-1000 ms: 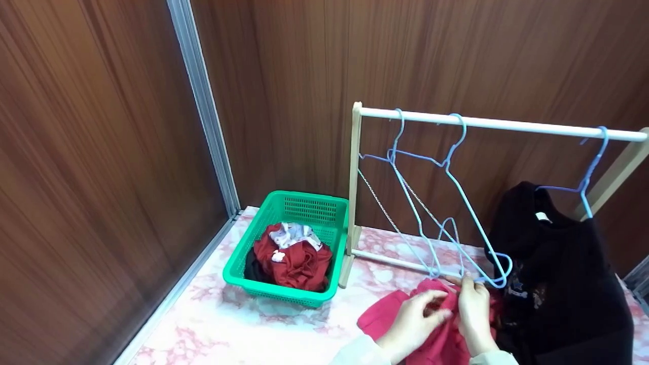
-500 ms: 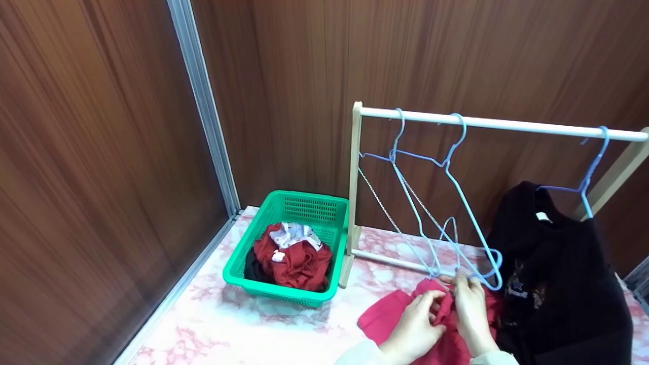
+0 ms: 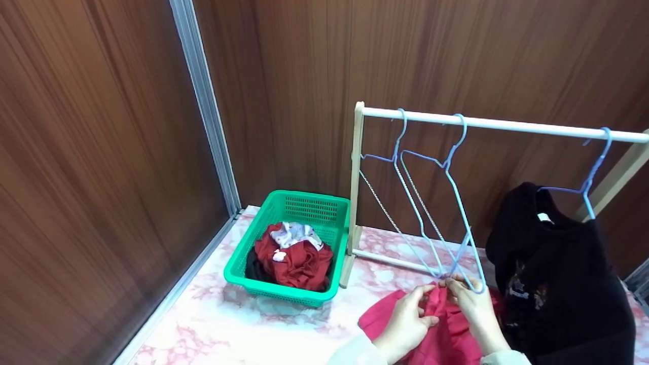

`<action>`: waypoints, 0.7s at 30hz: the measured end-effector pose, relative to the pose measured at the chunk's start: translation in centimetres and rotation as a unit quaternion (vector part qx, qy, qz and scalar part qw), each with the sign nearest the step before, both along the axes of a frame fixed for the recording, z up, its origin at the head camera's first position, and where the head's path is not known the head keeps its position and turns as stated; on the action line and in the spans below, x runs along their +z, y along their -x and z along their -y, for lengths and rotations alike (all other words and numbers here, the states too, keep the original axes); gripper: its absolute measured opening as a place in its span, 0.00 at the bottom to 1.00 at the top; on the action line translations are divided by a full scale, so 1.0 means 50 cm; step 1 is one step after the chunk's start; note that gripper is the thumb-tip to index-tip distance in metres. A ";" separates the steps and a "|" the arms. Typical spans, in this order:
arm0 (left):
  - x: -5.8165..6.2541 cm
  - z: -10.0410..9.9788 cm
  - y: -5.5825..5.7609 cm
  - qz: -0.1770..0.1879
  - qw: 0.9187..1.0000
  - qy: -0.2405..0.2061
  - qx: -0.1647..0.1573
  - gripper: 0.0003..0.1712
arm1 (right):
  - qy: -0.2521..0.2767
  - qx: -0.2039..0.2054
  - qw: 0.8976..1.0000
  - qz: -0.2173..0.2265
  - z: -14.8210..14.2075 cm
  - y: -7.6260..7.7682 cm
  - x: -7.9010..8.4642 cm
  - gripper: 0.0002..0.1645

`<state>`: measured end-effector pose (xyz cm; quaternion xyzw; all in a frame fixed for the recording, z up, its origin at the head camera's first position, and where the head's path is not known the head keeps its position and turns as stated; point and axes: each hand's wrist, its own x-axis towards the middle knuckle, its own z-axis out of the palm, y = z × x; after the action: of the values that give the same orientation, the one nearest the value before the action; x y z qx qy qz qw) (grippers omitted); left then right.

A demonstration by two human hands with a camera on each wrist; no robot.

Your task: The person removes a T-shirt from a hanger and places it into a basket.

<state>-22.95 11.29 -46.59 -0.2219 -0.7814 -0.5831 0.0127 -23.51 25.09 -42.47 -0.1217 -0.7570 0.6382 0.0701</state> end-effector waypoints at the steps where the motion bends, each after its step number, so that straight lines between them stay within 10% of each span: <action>1: -0.002 0.001 0.000 -0.004 1.000 0.003 0.000 0.31 | 0.000 -0.001 1.000 -0.001 -0.001 0.002 -0.003 0.08; 6: -0.016 0.008 -0.005 -0.024 0.999 0.021 -0.012 0.30 | 0.053 0.011 0.997 -0.048 -0.045 0.040 -0.078 0.05; 13: -0.035 0.017 -0.010 -0.060 0.996 0.052 -0.029 0.30 | 0.040 -0.006 0.999 0.003 -0.018 0.005 -0.019 0.07; 21: -0.052 0.028 -0.011 -0.106 0.989 0.104 -0.016 0.27 | 0.098 -0.022 0.990 -0.099 -0.056 0.042 -0.080 0.13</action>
<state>-22.39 9.91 -49.19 -0.2950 -0.8286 -0.4717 0.0631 -25.60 27.87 -46.46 -0.0807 -0.6775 0.7163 0.1463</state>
